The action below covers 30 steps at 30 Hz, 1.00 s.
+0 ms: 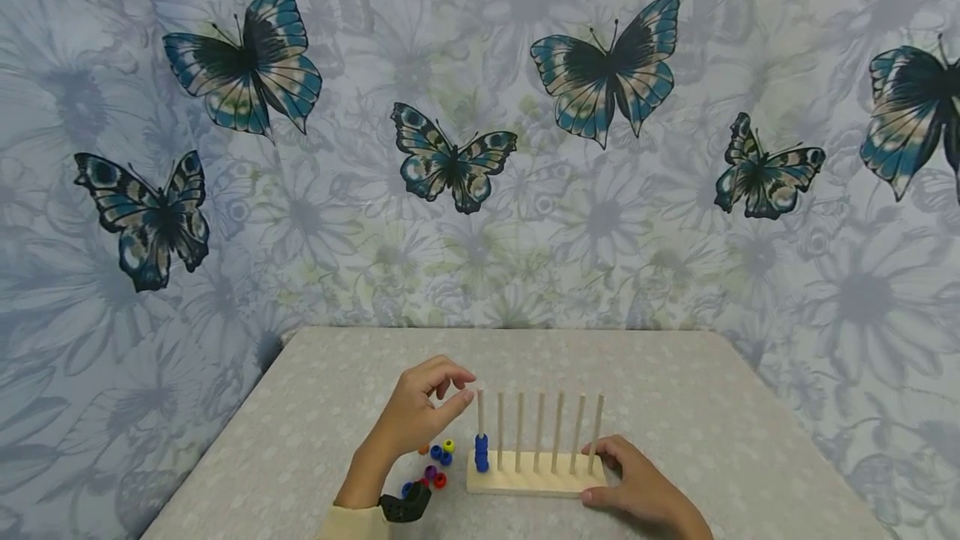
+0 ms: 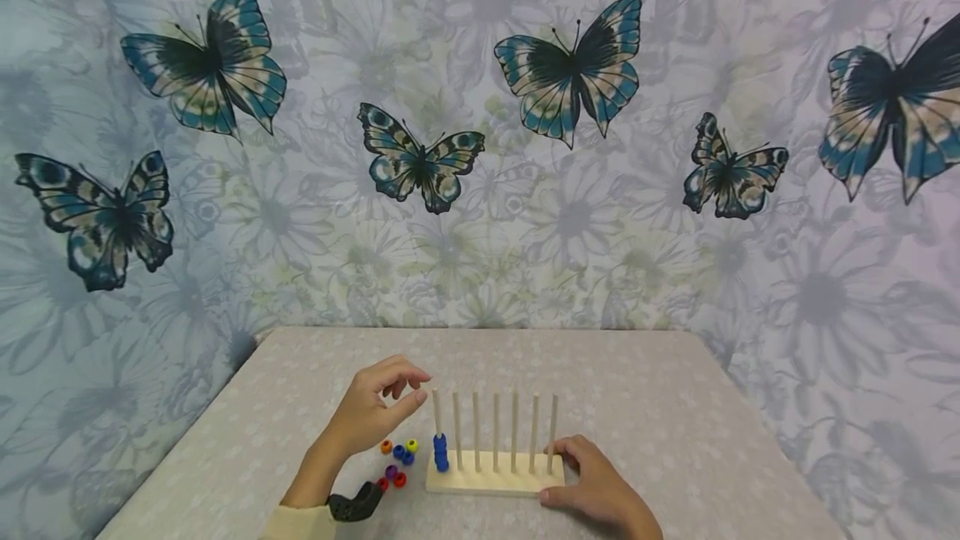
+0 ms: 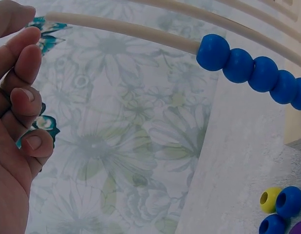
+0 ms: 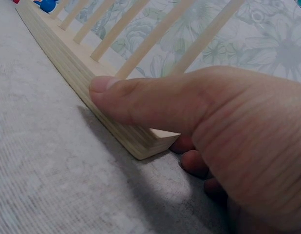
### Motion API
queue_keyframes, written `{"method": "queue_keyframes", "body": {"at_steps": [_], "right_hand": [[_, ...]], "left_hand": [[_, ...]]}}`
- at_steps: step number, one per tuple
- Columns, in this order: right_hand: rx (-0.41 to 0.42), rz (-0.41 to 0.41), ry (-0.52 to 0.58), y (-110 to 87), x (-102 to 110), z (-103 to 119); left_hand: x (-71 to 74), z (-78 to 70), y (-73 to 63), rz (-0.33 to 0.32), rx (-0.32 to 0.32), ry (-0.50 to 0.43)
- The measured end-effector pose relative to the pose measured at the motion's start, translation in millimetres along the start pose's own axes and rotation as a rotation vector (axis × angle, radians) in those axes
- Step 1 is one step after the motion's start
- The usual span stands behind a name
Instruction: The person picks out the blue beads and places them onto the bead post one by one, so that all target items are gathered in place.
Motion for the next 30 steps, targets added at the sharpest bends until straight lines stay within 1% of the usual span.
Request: {"method": "queue_keyframes", "body": {"at_steps": [3,5,10,13,16,21,25,30], "right_hand": [[0.001,0.008,-0.010,1.8,-3,0],[-0.001,0.012,-0.017,2.5,-4,0],[-0.012,0.026,0.010,3.5,-5,-1],[-0.012,0.019,-0.003,3.1,-4,-3],[-0.009,0.018,-0.006,1.1,-4,-5],[-0.013,0.023,0.010,-1.5,-5,-7],[-0.026,0.024,0.015,-1.2,-5,-6],[-0.030,0.026,0.029,-0.1,-4,-4]], "left_hand": [[3.8,-1.8,-4.1,-0.003,0.014,-0.008],[5.9,-2.2,-6.7,-0.006,0.035,-0.004],[11.6,0.1,-13.9,-0.024,0.109,0.033],[14.7,2.9,-18.3,-0.025,0.133,0.041],[16.7,5.2,-22.7,-0.021,0.143,0.043],[19.5,10.6,-32.5,-0.009,0.174,0.048],[19.3,18.3,-42.2,-0.014,0.192,0.043],[16.4,28.1,-53.1,-0.019,0.245,0.035]]}}
Point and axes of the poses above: each hand's wrist, its own y-axis towards the middle knuckle, its own x-axis out of the back of the hand, z = x × y, the point moved 5 cm from there along y, towards the middle knuckle, and after that the axes turned 7 degrees about y, right-handed, at the moved point
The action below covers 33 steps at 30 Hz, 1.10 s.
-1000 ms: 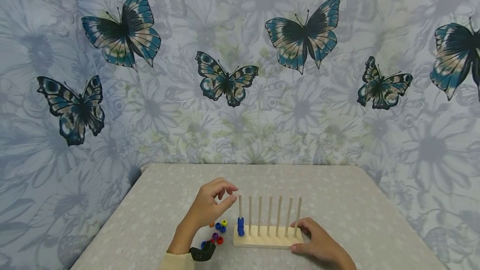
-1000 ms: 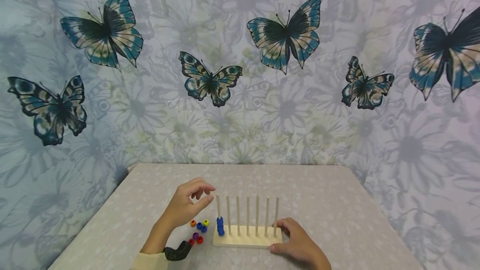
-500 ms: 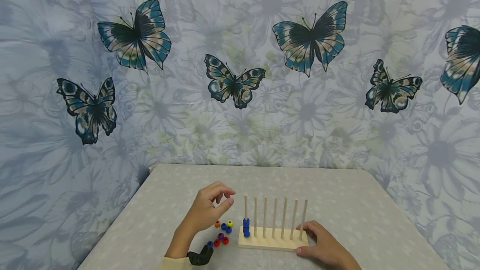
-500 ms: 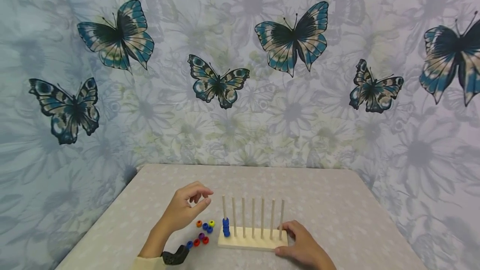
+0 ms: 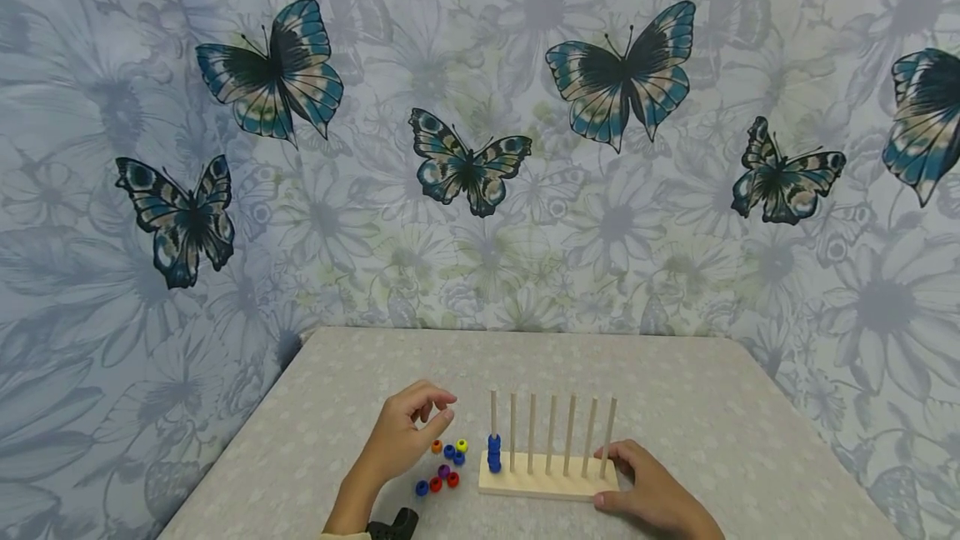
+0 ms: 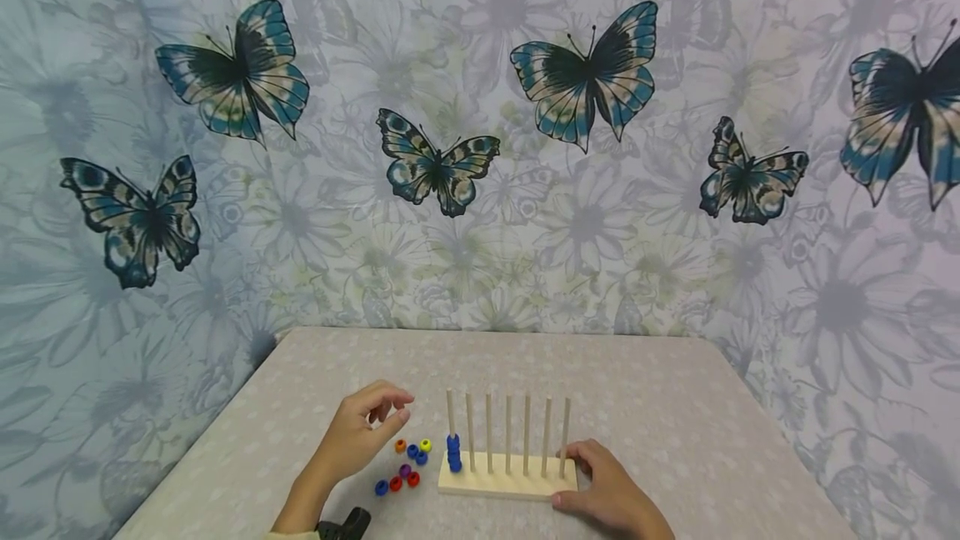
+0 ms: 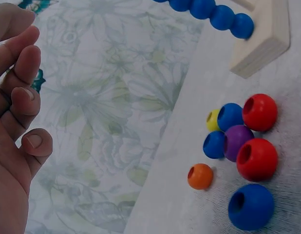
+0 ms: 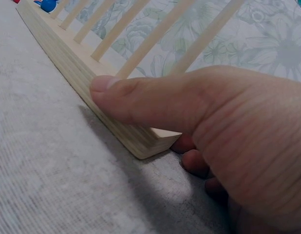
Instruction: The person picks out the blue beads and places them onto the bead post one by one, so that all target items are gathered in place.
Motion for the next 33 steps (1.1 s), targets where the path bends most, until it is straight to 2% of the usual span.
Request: {"method": "queue_keyframes", "body": {"at_steps": [10,17,24,33], "right_hand": [[0.017,-0.001,-0.007,0.8,0,0],[0.017,-0.014,-0.037,1.3,0,-1],[0.005,-0.020,-0.048,0.6,0,-1],[0.018,-0.031,-0.063,0.1,2,-1]], "left_hand": [[-2.4,12.9,-9.7,-0.010,0.090,0.003],[-12.6,29.8,-17.6,0.035,0.194,0.003],[-21.1,43.4,-23.2,0.066,0.246,-0.007],[-31.3,61.7,-28.4,0.115,0.343,-0.053]]}}
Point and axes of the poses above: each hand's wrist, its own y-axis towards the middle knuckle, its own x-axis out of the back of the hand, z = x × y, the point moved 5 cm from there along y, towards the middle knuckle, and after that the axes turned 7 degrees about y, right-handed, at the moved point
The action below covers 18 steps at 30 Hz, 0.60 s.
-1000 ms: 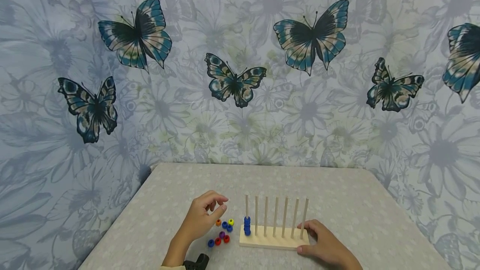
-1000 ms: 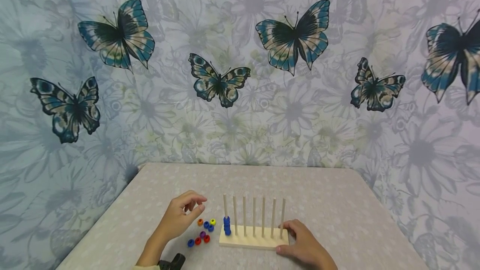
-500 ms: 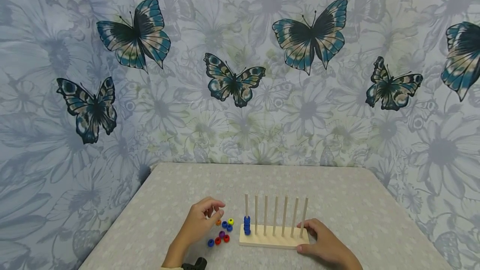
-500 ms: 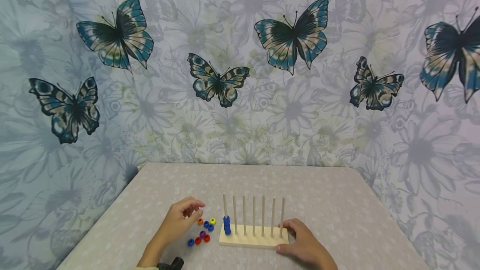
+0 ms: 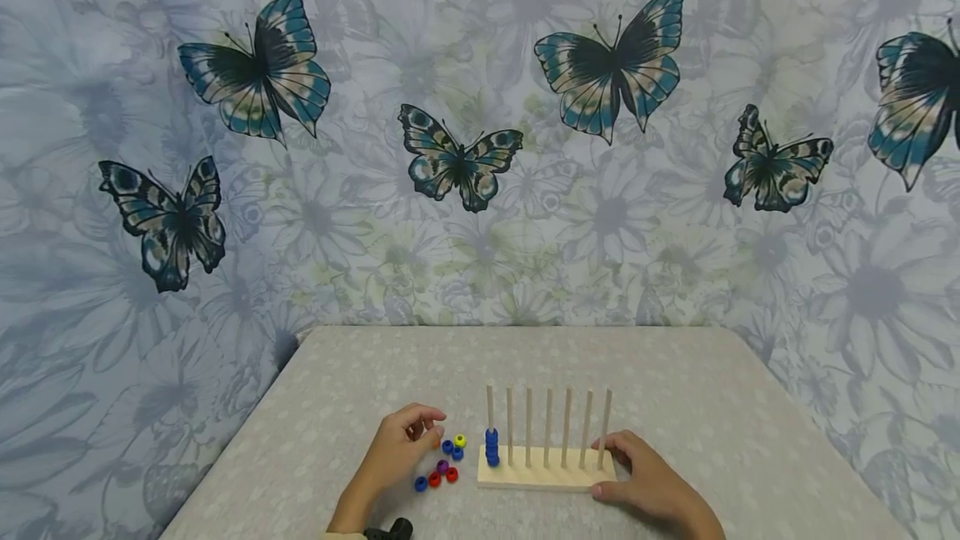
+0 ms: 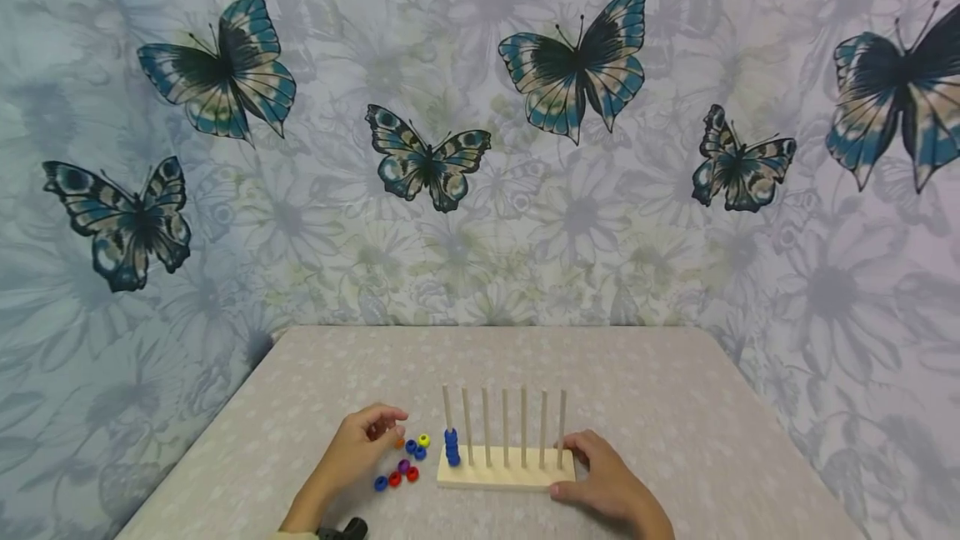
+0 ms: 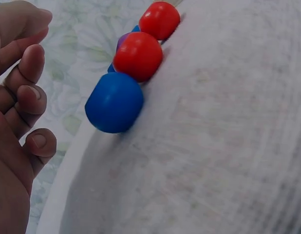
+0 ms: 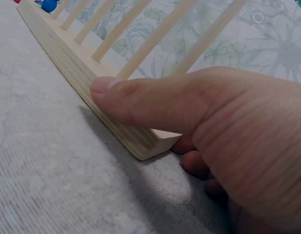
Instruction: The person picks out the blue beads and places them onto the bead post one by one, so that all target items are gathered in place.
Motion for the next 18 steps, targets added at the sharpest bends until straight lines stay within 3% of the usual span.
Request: {"method": "queue_keyframes", "body": {"at_steps": [18], "right_hand": [[0.006,0.009,0.004,0.7,1,3]], "left_hand": [[-11.8,18.6,-0.2,0.089,0.041,0.074]]}}
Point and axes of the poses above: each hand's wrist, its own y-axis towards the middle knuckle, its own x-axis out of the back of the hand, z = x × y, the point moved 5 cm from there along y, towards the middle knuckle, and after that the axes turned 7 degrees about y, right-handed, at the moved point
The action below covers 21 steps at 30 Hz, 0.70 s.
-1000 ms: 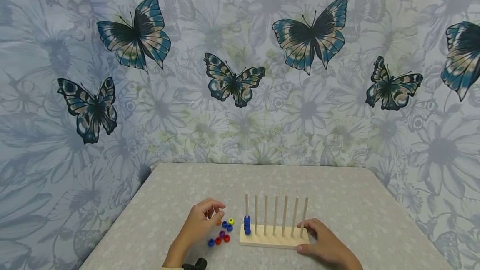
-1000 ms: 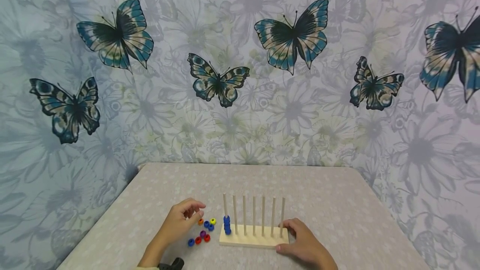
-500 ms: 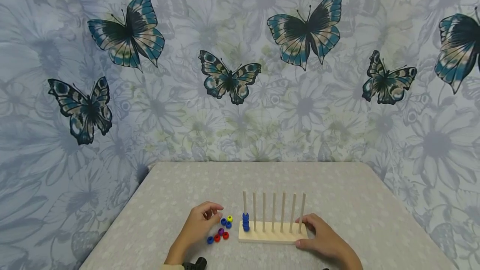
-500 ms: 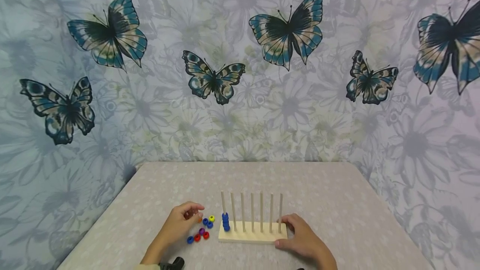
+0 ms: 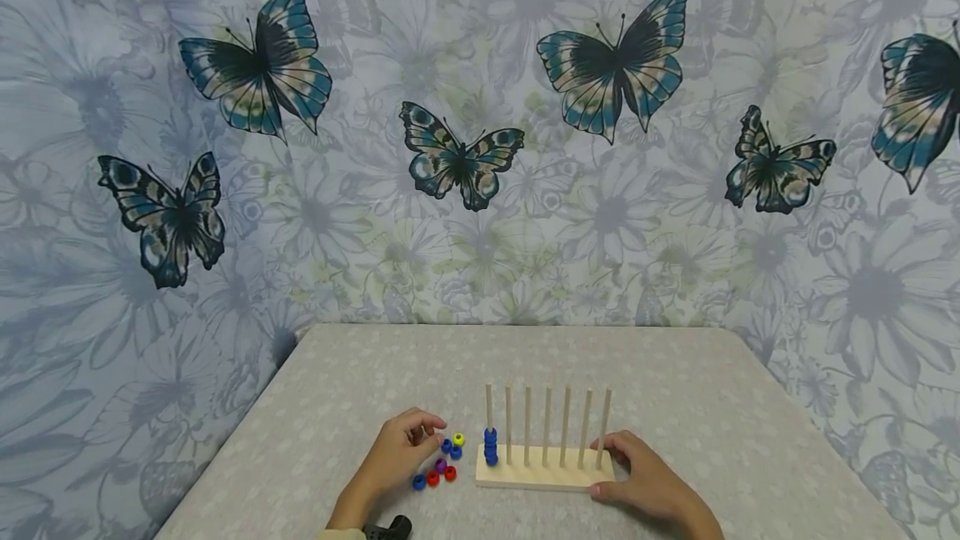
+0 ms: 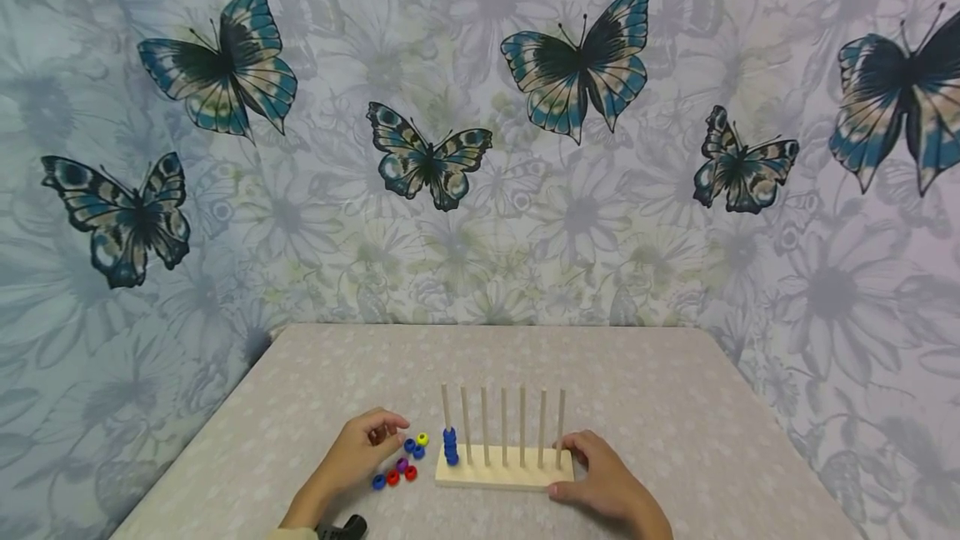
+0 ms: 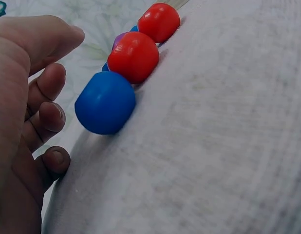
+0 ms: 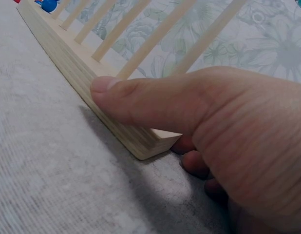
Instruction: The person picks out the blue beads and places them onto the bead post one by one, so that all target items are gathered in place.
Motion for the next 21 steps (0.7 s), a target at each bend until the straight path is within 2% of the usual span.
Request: {"method": "queue_keyframes", "body": {"at_steps": [6,21], "right_hand": [[-0.003,0.003,0.012,-0.2,0.0,0.1],[-0.018,-0.010,-0.022,1.6,-0.3,-2.0]], "left_hand": [[-0.3,0.5,0.3,0.005,0.002,0.014],[-1.3,-2.9,0.5,0.078,-0.011,0.098]]}}
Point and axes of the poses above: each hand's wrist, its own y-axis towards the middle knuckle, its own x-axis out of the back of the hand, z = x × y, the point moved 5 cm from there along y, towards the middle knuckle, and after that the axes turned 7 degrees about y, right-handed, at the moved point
